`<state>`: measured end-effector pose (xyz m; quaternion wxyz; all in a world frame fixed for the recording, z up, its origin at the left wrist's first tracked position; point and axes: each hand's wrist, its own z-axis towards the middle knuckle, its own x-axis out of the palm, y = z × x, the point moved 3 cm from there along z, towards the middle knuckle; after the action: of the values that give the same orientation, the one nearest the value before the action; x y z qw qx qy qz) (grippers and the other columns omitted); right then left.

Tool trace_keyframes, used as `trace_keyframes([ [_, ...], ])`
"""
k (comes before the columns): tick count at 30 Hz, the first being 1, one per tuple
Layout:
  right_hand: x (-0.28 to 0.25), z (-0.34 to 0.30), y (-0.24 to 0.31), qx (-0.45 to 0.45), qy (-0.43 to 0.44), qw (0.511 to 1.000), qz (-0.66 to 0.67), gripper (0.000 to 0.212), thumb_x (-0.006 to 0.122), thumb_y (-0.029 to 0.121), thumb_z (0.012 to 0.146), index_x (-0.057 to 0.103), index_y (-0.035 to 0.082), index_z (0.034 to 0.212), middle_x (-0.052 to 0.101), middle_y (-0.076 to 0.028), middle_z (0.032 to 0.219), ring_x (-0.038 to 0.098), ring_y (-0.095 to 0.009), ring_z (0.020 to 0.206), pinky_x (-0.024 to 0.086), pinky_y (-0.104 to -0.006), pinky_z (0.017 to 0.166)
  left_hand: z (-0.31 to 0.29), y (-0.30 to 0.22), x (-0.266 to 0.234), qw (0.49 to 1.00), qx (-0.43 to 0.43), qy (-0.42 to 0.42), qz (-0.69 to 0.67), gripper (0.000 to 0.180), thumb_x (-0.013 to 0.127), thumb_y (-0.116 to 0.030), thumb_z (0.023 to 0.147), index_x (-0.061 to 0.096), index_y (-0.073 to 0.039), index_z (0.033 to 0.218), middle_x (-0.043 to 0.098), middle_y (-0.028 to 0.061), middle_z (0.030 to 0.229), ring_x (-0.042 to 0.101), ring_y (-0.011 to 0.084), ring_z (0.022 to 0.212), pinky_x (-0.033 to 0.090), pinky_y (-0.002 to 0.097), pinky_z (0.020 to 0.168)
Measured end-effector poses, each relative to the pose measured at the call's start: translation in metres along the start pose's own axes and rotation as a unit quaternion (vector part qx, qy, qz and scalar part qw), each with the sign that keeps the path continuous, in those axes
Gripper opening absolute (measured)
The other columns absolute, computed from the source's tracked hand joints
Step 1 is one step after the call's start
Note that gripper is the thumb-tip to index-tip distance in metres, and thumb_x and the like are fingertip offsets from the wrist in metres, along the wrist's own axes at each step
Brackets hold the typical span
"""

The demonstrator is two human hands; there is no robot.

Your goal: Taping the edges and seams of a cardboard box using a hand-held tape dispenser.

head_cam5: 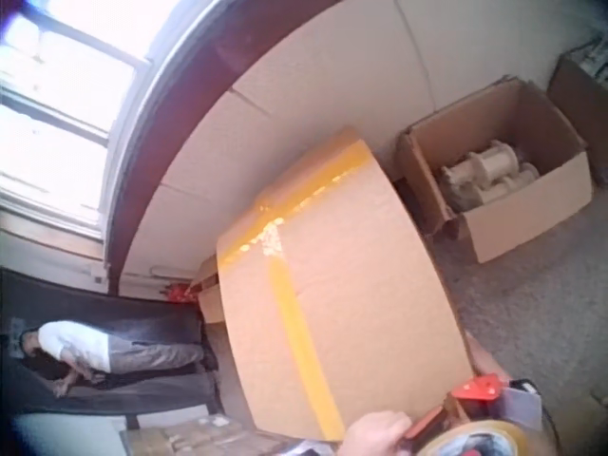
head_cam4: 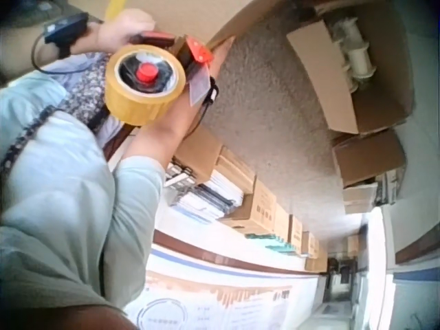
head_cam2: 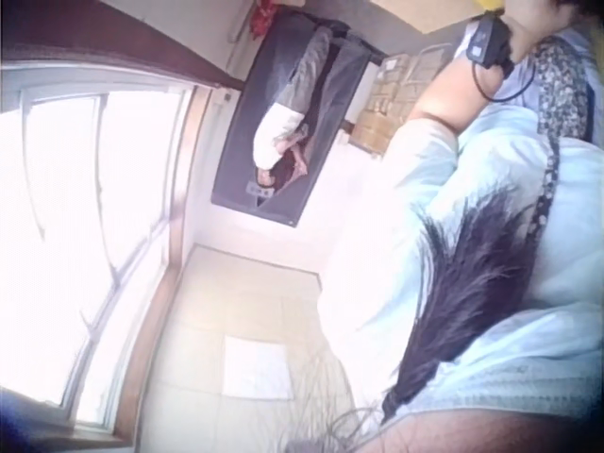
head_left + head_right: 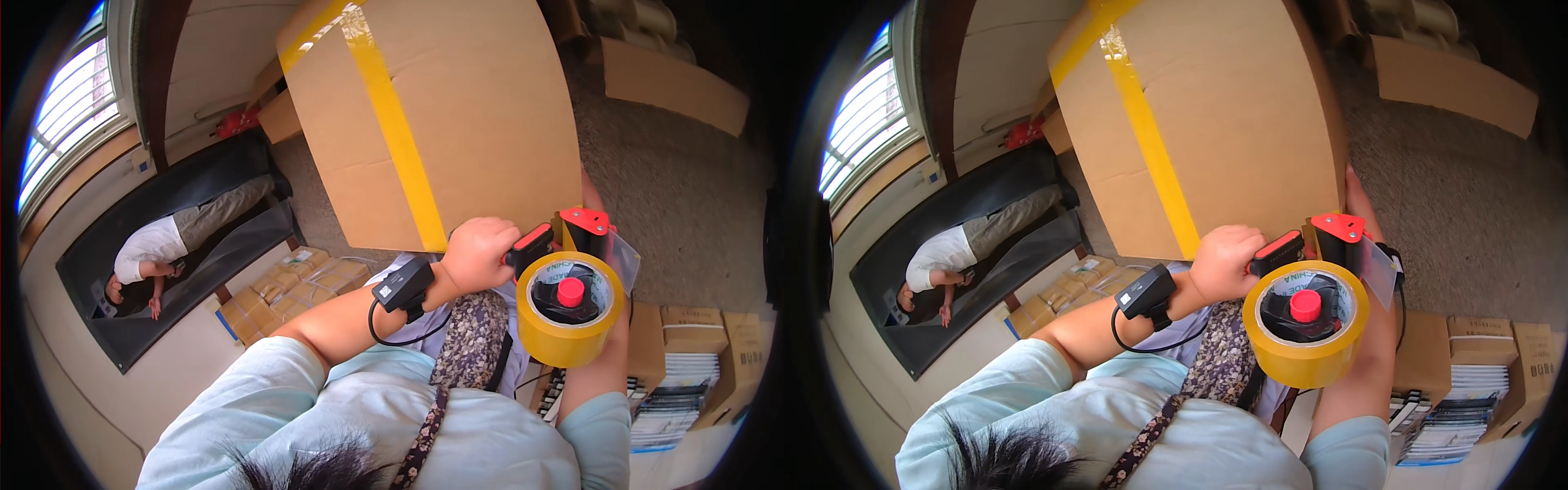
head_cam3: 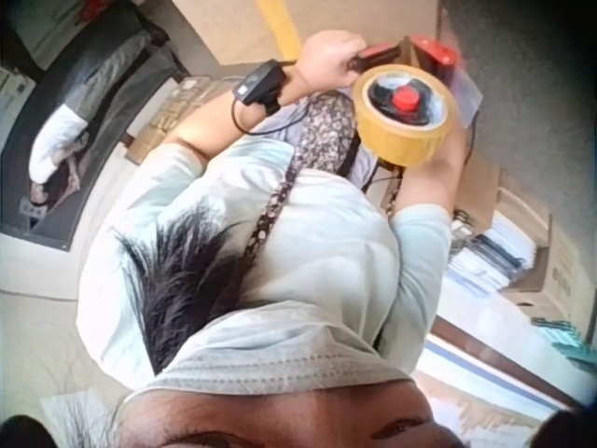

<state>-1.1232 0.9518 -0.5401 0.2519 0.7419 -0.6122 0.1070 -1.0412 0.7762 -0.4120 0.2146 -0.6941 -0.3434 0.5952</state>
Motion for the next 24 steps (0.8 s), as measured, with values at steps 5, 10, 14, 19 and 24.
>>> trace_keyframes([
  [5,-0.067,0.123,-0.031,-0.017,-0.011,1.0,-0.006,0.052,0.038,0.046,0.097,0.047,0.007,0.13,0.057,-0.014,0.121,0.053,-0.021,0.108,0.04,-0.0314,0.094,0.004,-0.004,0.01,1.0,0.002,0.012,-0.007,0.021,0.07,-0.017,0.065,0.053,-0.005,0.073,0.051,0.01,0.064,0.054,0.0309,0.062,0.043,0.0392,0.054],
  [10,-0.019,0.077,0.004,0.055,-0.062,0.996,-0.029,0.054,0.036,0.043,0.099,0.048,0.0,0.129,0.054,-0.016,0.128,0.048,-0.021,0.117,0.032,-0.0308,0.102,-0.003,-0.002,0.007,1.0,-0.01,0.023,0.005,0.021,0.07,-0.017,0.066,0.055,-0.005,0.075,0.052,0.0103,0.065,0.055,0.0312,0.062,0.043,0.039,0.054],
  [14,-0.018,0.021,0.009,-0.189,-0.065,0.959,-0.202,0.049,0.039,0.039,0.099,0.05,0.0,0.127,0.056,-0.015,0.122,0.049,-0.019,0.118,0.038,-0.0306,0.099,0.0,-0.006,0.012,1.0,-0.013,0.026,0.004,0.019,0.063,-0.007,0.057,0.052,-0.006,0.072,0.051,0.0084,0.066,0.054,0.0294,0.064,0.044,0.0392,0.057],
  [19,0.011,-0.057,-0.008,-0.081,0.092,0.986,0.117,0.042,0.044,0.035,0.098,0.049,0.003,0.126,0.056,-0.012,0.12,0.056,-0.017,0.109,0.049,-0.0272,0.088,-0.001,-0.005,0.01,0.999,-0.016,0.03,0.009,0.019,0.062,-0.006,0.056,0.052,-0.006,0.073,0.05,0.0083,0.065,0.054,0.0292,0.064,0.044,0.0394,0.057],
  [24,0.03,-0.113,-0.019,-0.109,-0.027,0.989,0.097,0.043,0.049,0.035,0.097,0.047,0.007,0.129,0.059,-0.008,0.113,0.06,-0.012,0.099,0.053,-0.0282,0.082,0.0,-0.004,0.01,0.999,-0.017,0.032,0.002,0.021,0.061,-0.005,0.055,0.054,-0.005,0.075,0.051,0.0087,0.066,0.054,0.0297,0.064,0.044,0.0399,0.057],
])
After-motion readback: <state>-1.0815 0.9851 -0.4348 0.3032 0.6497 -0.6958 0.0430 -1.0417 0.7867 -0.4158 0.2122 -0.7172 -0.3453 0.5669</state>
